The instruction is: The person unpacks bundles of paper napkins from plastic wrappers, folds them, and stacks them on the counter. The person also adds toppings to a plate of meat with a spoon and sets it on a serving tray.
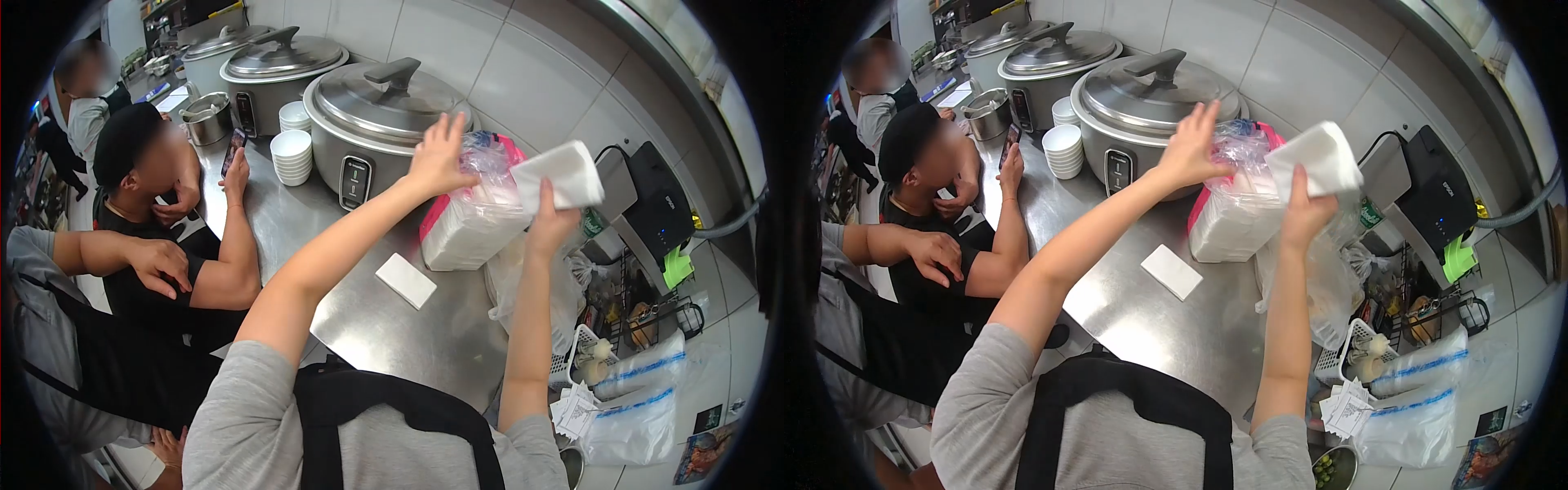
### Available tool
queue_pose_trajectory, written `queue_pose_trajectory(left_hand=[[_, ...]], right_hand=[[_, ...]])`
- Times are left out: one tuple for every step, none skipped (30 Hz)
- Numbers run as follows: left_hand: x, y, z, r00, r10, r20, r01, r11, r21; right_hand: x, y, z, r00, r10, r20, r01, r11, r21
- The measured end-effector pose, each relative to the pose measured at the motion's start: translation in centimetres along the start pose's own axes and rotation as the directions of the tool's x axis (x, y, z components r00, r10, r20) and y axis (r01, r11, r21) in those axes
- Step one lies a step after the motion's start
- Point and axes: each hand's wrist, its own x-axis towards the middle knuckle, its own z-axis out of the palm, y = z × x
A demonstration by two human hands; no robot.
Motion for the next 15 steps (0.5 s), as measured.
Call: queue_pose_trajectory(left_hand=[[1.1, -0.1, 0.9, 1.000, 0.001, -0.008, -0.001, 1.000, -0.001], [2.2, -0.2, 1.7, 0.980, -0.031, 0.195, 0.037, 0.999, -0.027], [3.3, -0.4, 2.4, 0.919, -0.055, 0.391, 0.079, 0.996, -0.045], [4.2, -0.5, 2.8, 0.921, -0.053, 0.386, 0.077, 0.996, -0.045], [5.1, -0.5, 3.2, 0.959, -0.044, 0.280, 0.075, 0.992, -0.101], [6.0, -0.7, 3.6, 0.984, -0.041, 0.172, 0.069, 0.985, -0.157], [7.0, -0.2, 3.1, 0.988, -0.057, 0.141, 0.084, 0.978, -0.193], [7.8, 0.2, 2.7, 0.988, -0.060, 0.142, 0.087, 0.977, -0.195], [8.5, 0.7, 2.2, 0.990, -0.002, 0.141, 0.028, 0.983, -0.180], [9.1, 1.1, 1.8, 0.989, 0.055, 0.137, -0.032, 0.986, -0.164], [9.4, 1.6, 1.7, 0.990, 0.047, 0.135, -0.024, 0.986, -0.163], [9.7, 2.2, 1.7, 0.987, 0.063, 0.147, -0.037, 0.984, -0.174], [10.1, 2.8, 1.6, 0.984, 0.081, 0.159, -0.050, 0.981, -0.185], [10.4, 3.6, 1.4, 0.985, 0.074, 0.157, -0.045, 0.982, -0.183], [10.5, 4.4, 1.3, 0.977, 0.080, 0.199, -0.041, 0.981, -0.191]], right_hand=[[0.6, 0.7, 1.1, 1.000, -0.007, 0.002, 0.007, 1.000, 0.001], [0.9, 1.5, 2.3, 0.998, -0.054, 0.023, 0.055, 0.998, -0.007], [0.9, 2.3, 3.0, 0.994, -0.101, 0.042, 0.102, 0.995, -0.014], [0.9, 3.1, 3.3, 0.993, -0.106, 0.042, 0.107, 0.994, -0.012], [0.7, 3.8, 3.4, 0.987, -0.121, 0.107, 0.132, 0.986, -0.103], [0.7, 4.5, 3.3, 0.976, -0.129, 0.173, 0.161, 0.968, -0.191], [0.4, 4.3, 3.3, 0.976, -0.091, 0.197, 0.134, 0.967, -0.218], [0.4, 4.6, 3.0, 0.976, -0.090, 0.199, 0.134, 0.966, -0.220], [0.6, 5.0, 2.7, 0.966, -0.031, 0.257, 0.109, 0.948, -0.299], [1.0, 5.3, 2.5, 0.950, 0.030, 0.310, 0.093, 0.923, -0.375], [1.5, 5.4, 2.3, 0.948, 0.031, 0.318, 0.095, 0.923, -0.373], [2.0, 5.5, 2.2, 0.897, 0.091, 0.433, 0.127, 0.885, -0.449], [2.7, 5.6, 2.0, 0.831, 0.158, 0.534, 0.171, 0.841, -0.514], [3.4, 6.0, 1.9, 0.827, 0.158, 0.540, 0.174, 0.841, -0.512], [4.0, 6.7, 1.7, 0.792, 0.253, 0.555, 0.146, 0.804, -0.576]])
